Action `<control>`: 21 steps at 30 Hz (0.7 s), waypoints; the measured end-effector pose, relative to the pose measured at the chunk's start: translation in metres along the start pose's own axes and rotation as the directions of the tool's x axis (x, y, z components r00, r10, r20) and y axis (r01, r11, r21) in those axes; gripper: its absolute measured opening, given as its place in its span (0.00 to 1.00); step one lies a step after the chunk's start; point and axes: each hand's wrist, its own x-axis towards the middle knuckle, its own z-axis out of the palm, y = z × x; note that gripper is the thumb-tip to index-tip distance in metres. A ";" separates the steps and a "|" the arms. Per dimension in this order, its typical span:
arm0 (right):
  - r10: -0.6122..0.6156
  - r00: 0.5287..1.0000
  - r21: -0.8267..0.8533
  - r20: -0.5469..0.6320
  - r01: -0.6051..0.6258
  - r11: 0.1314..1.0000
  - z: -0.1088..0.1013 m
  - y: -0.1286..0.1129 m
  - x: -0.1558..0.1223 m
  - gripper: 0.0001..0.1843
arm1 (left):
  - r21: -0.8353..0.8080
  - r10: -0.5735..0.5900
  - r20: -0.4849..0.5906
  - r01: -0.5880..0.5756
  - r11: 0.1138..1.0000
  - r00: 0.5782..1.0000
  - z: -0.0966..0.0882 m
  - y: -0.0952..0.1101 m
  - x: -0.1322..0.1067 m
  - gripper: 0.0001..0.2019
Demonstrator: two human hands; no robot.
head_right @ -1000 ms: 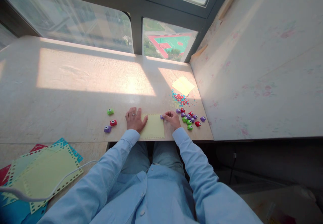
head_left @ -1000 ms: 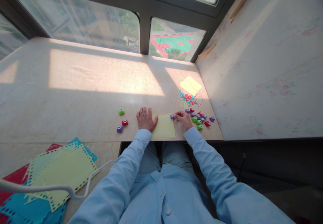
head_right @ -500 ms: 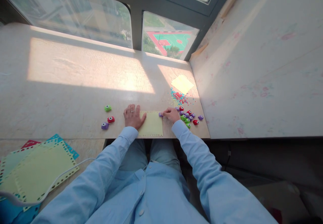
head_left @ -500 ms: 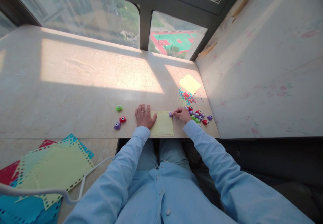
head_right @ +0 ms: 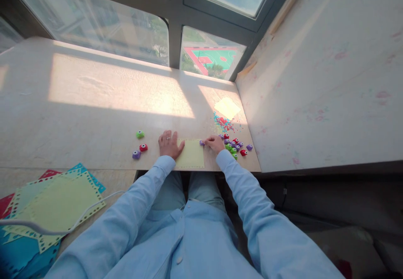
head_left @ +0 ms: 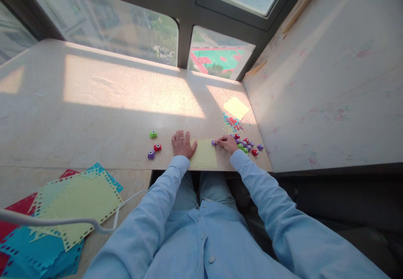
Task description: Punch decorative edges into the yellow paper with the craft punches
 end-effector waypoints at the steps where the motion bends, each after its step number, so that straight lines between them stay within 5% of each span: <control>1: -0.002 1.000 0.009 -0.007 0.002 1.000 0.000 0.001 -0.001 0.21 | 0.006 0.001 -0.006 -0.001 1.000 1.000 0.000 0.000 0.000 0.28; 21: -0.102 0.953 0.001 -0.284 0.107 0.994 0.009 0.006 -0.010 0.17 | 0.045 0.025 -0.066 -0.022 0.999 0.998 0.002 -0.002 0.000 0.26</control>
